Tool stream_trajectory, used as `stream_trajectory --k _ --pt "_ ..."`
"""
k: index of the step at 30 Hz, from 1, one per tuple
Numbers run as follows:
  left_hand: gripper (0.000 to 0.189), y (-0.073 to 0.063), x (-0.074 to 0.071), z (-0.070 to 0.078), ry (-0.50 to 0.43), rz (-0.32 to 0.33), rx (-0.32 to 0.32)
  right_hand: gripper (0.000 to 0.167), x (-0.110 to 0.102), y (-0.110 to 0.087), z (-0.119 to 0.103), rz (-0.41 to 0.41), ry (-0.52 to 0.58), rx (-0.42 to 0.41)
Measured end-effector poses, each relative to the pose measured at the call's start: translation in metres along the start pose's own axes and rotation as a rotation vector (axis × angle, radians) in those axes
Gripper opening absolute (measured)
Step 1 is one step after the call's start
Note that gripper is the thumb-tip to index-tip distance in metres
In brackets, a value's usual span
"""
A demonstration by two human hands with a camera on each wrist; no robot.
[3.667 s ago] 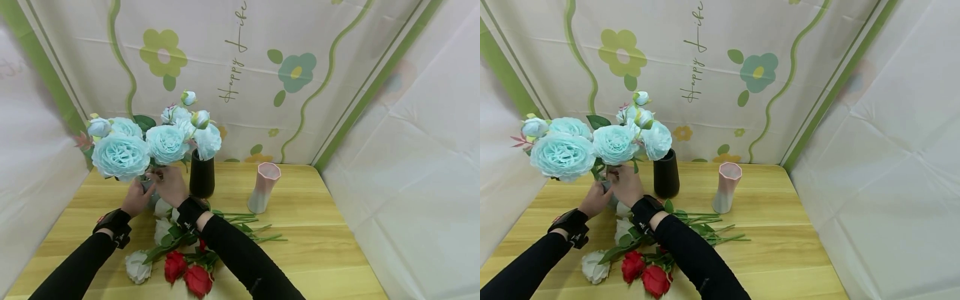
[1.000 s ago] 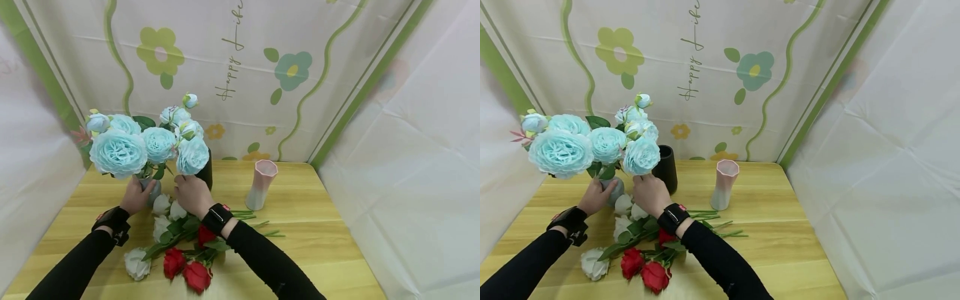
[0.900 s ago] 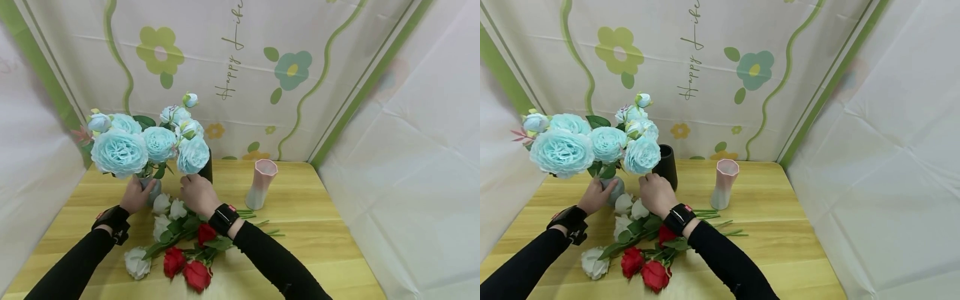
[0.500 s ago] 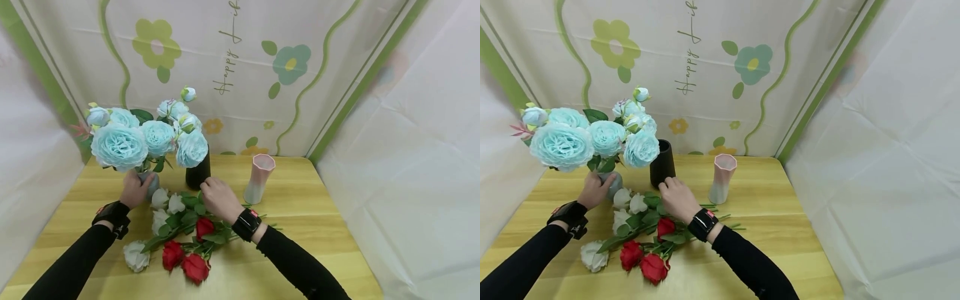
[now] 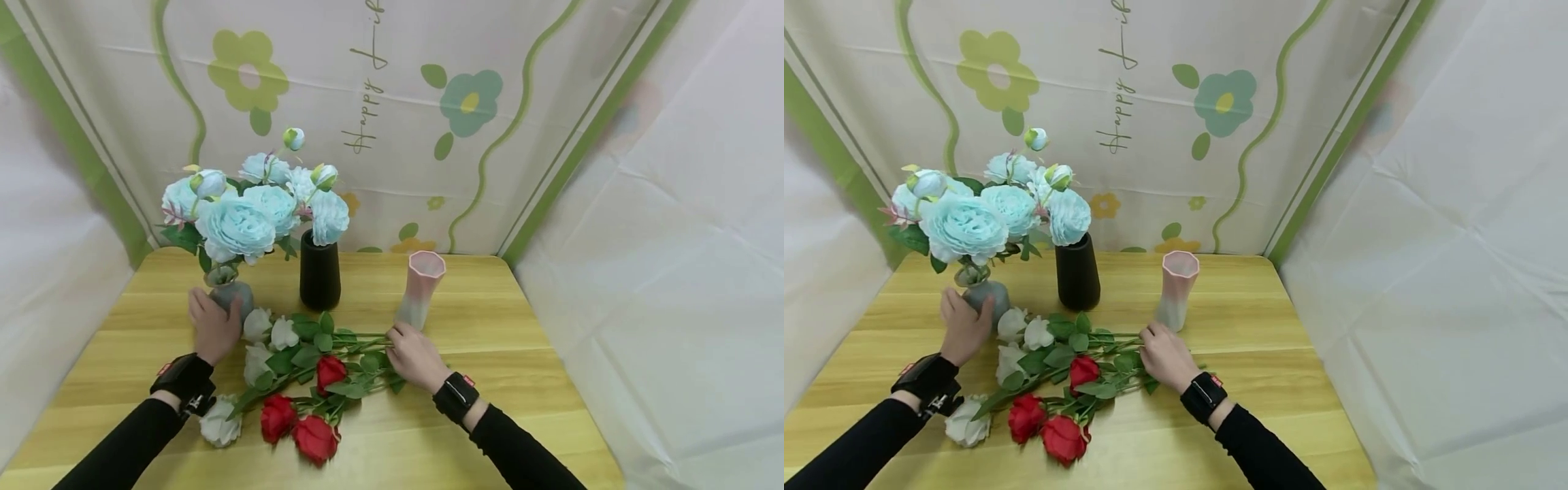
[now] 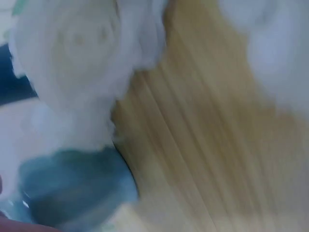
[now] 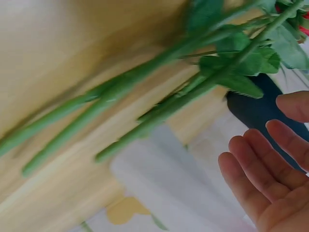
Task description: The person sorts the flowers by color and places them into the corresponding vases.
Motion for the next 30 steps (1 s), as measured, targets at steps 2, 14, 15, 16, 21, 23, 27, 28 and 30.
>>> stream_trajectory --k 2,14,15,16,21,23,27,28,30 --pt "0.088 -0.007 0.003 0.008 0.013 -0.036 -0.013 0.018 0.001 -0.004 0.004 -0.008 0.002 0.004" --pt "0.089 -0.032 0.030 0.049 0.068 -0.228 -0.031 0.014 0.012 -0.002 0.005 -0.082 -0.009 -0.019" --pt "0.088 -0.036 0.026 0.069 0.039 -0.286 -0.049 0.014 0.013 -0.002 0.005 -0.084 -0.006 -0.020" --pt "0.087 -0.040 0.023 0.087 0.027 -0.352 -0.063 0.014 0.014 -0.002 0.005 -0.088 -0.003 -0.020" --pt "0.082 -0.042 0.032 0.121 0.004 -0.493 -0.027 0.014 0.016 -0.001 0.007 -0.098 0.009 -0.016" --pt "0.082 -0.037 0.035 0.128 -0.038 -0.508 -0.008 0.014 0.017 0.000 0.008 -0.103 0.008 -0.014" --pt "0.085 -0.023 0.044 0.137 -0.108 -0.530 0.008 0.014 0.019 0.001 0.010 -0.112 0.012 -0.015" --pt "0.086 -0.019 0.046 0.138 -0.117 -0.533 0.007 0.014 0.019 0.002 0.010 -0.109 0.016 -0.020" --pt "0.089 -0.012 0.051 0.139 -0.129 -0.540 0.007 0.013 0.021 0.004 0.009 -0.108 0.019 -0.029"
Point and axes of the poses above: each hand's wrist, its own y-axis towards the middle knuckle, its own x-axis out of the palm, z = x × y, the point moved 9 cm from there along y, towards the middle knuckle, and after that the axes turned 8 degrees about y, right-handed, at the moved point
